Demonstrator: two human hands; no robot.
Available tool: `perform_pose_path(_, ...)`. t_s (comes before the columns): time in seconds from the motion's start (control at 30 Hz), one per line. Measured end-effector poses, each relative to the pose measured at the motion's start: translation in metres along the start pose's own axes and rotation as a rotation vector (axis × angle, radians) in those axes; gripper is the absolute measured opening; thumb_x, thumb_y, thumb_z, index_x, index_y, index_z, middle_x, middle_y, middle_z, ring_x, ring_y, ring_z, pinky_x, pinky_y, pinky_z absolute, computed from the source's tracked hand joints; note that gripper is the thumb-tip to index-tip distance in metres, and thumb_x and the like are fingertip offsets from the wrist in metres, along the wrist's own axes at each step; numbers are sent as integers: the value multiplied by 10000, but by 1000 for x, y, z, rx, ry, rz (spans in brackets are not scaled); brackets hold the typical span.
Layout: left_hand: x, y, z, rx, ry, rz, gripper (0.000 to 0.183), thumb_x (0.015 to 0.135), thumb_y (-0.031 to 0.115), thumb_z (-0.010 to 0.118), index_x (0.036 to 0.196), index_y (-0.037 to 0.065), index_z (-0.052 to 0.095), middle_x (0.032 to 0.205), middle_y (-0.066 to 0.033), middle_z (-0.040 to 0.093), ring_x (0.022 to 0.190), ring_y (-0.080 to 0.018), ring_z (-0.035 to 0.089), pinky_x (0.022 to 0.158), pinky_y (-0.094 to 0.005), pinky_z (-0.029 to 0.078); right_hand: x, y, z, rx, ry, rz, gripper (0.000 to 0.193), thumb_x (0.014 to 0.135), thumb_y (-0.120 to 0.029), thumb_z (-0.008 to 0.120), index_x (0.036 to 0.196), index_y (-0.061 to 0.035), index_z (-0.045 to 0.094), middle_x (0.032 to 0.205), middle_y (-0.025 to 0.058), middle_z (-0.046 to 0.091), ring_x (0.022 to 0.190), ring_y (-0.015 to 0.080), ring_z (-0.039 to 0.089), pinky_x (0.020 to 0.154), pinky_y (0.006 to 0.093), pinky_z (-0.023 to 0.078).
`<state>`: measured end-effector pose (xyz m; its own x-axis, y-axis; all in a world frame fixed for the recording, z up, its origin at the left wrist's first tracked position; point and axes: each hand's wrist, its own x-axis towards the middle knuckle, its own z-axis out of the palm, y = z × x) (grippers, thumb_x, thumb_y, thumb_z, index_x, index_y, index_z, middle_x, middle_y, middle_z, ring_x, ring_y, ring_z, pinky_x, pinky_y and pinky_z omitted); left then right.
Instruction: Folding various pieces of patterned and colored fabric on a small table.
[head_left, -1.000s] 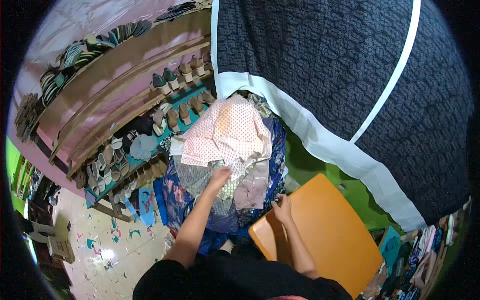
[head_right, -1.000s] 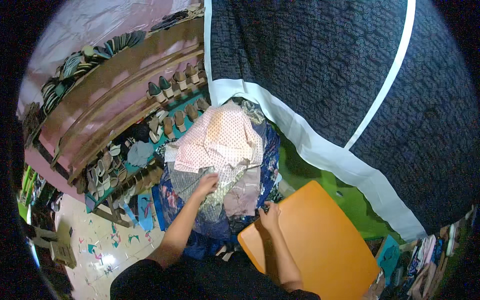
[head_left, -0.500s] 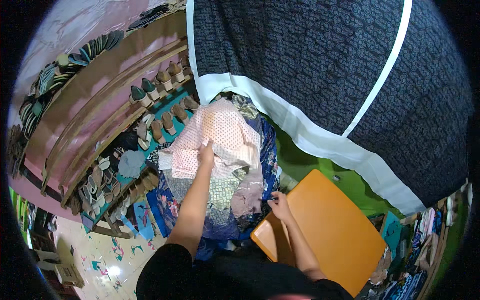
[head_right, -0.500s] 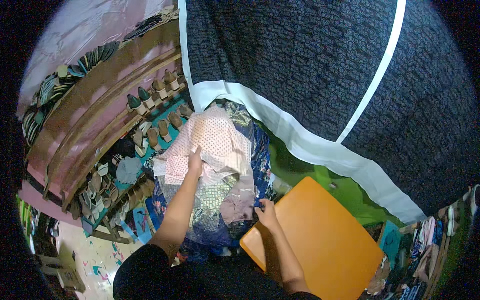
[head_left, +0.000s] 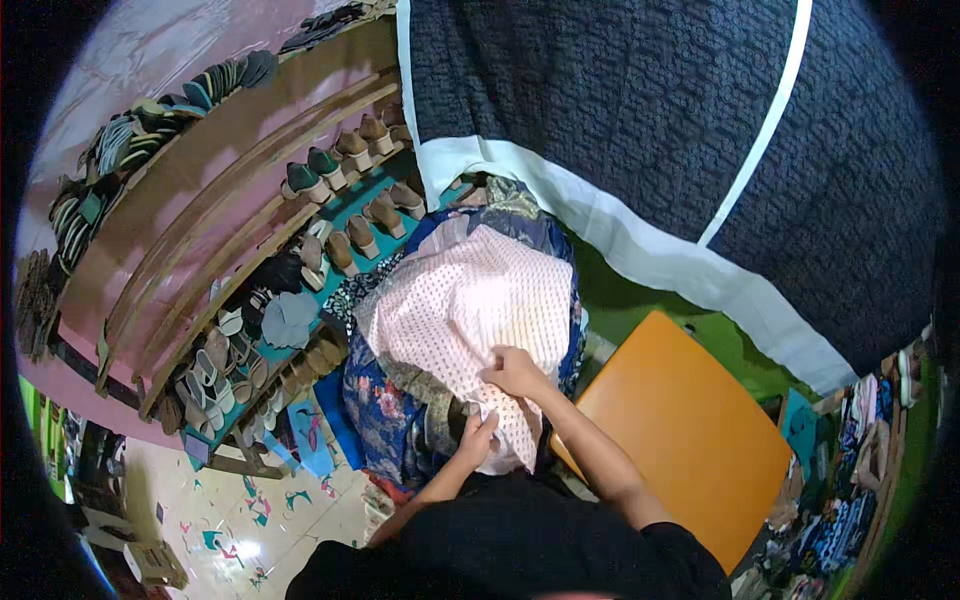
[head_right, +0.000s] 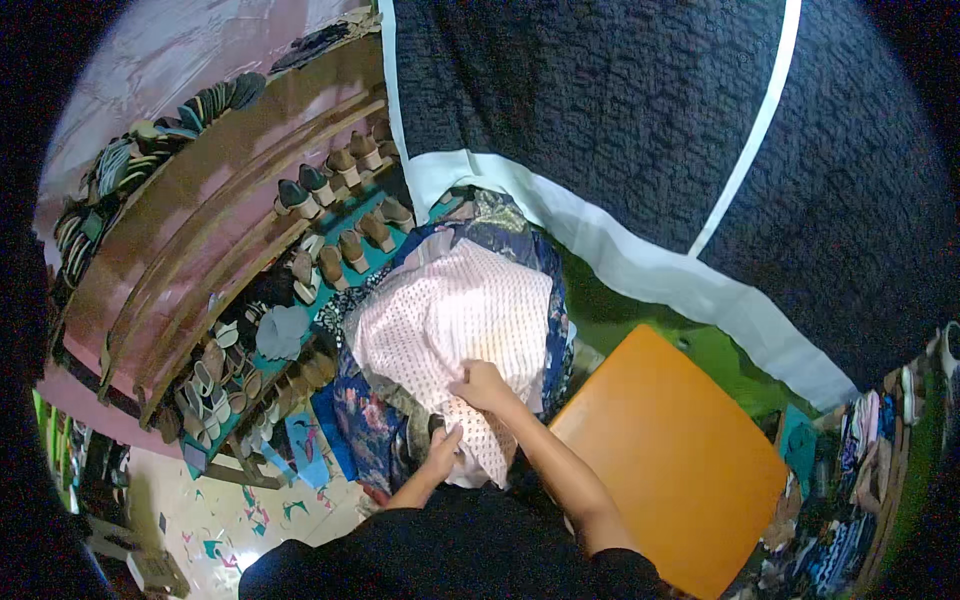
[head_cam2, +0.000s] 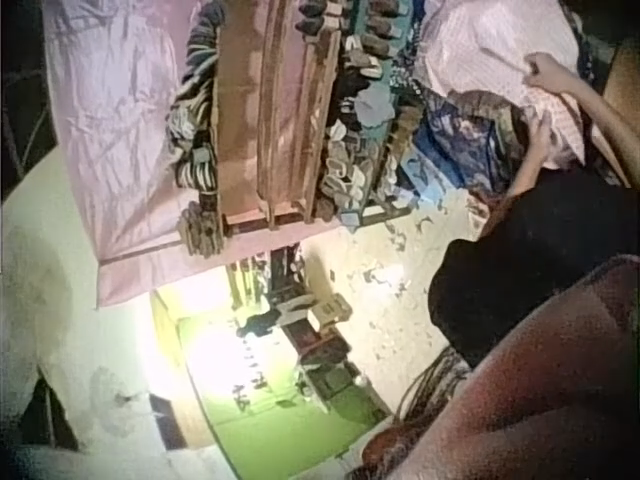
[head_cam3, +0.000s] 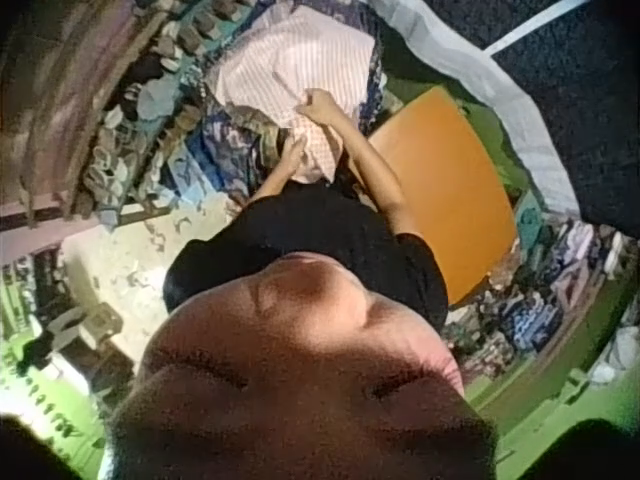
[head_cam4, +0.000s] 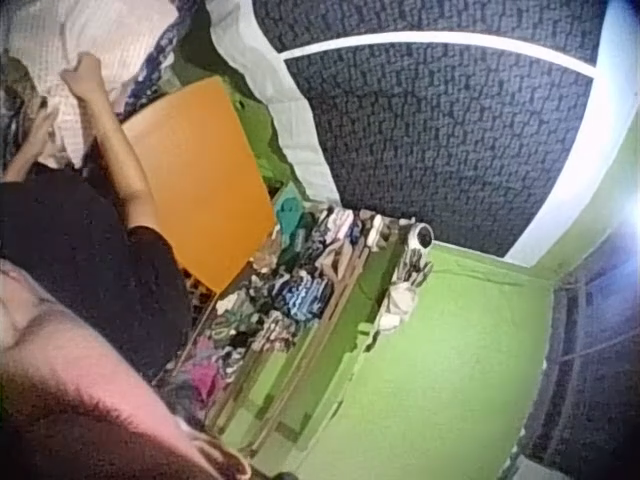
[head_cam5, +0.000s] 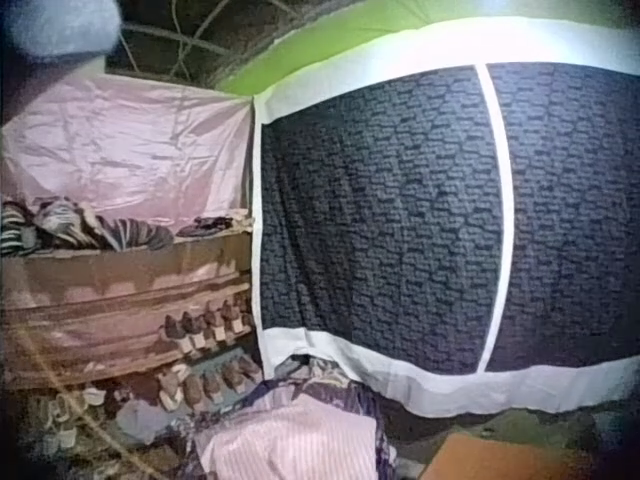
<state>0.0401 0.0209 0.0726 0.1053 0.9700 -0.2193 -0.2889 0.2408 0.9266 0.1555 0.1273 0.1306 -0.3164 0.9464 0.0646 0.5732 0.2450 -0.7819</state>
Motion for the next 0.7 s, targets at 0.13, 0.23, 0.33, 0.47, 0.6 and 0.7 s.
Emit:
perform_pose_path(0.13,-3,-16,-20,71,96,85,305,840,273,445,662,37,521,541,49,414,477,-52,373,425,-230,300,-14,37,30,56,163,19,227,655,-187,561,559,11,504,503,178,484,461,266,498,467,349,391)
perform_pose_path(0.23,11,-5,-55,323,72,-204,327,831,292,450,653,28,524,563,12,437,538,-74,412,461,-242,318,-21,53,-4,-27,424,78,192,692,-158,540,589,2,520,495,127,501,450,209,493,464,324,397)
perform_pose_path(0.33,56,-27,-78,135,291,50,327,832,293,431,851,-19,524,774,-70,518,711,-153,489,603,-305,397,-28,76,-55,231,704,129,198,710,-138,547,615,26,490,539,123,484,494,161,466,467,314,367)
perform_pose_path(0.47,89,31,-65,-602,187,-14,379,848,256,375,1093,-31,409,1059,-136,484,953,-253,487,820,-372,399,-85,107,-151,624,979,341,139,805,-136,448,836,-14,508,729,71,542,629,149,524,534,294,441)
perform_pose_path(0.6,120,36,-29,-568,47,-128,384,836,283,405,1092,-3,426,1063,-131,492,973,-266,485,829,-392,399,-172,140,-205,1005,1165,321,223,851,-153,338,987,-21,456,918,127,529,801,229,551,655,356,481)
perform_pose_path(0.7,135,30,24,-658,-50,-49,192,808,229,471,663,104,477,685,-35,506,705,-162,512,648,-333,431,-254,189,-220,1223,1337,138,276,867,-203,313,1033,-30,449,1011,142,506,873,247,538,721,379,470)
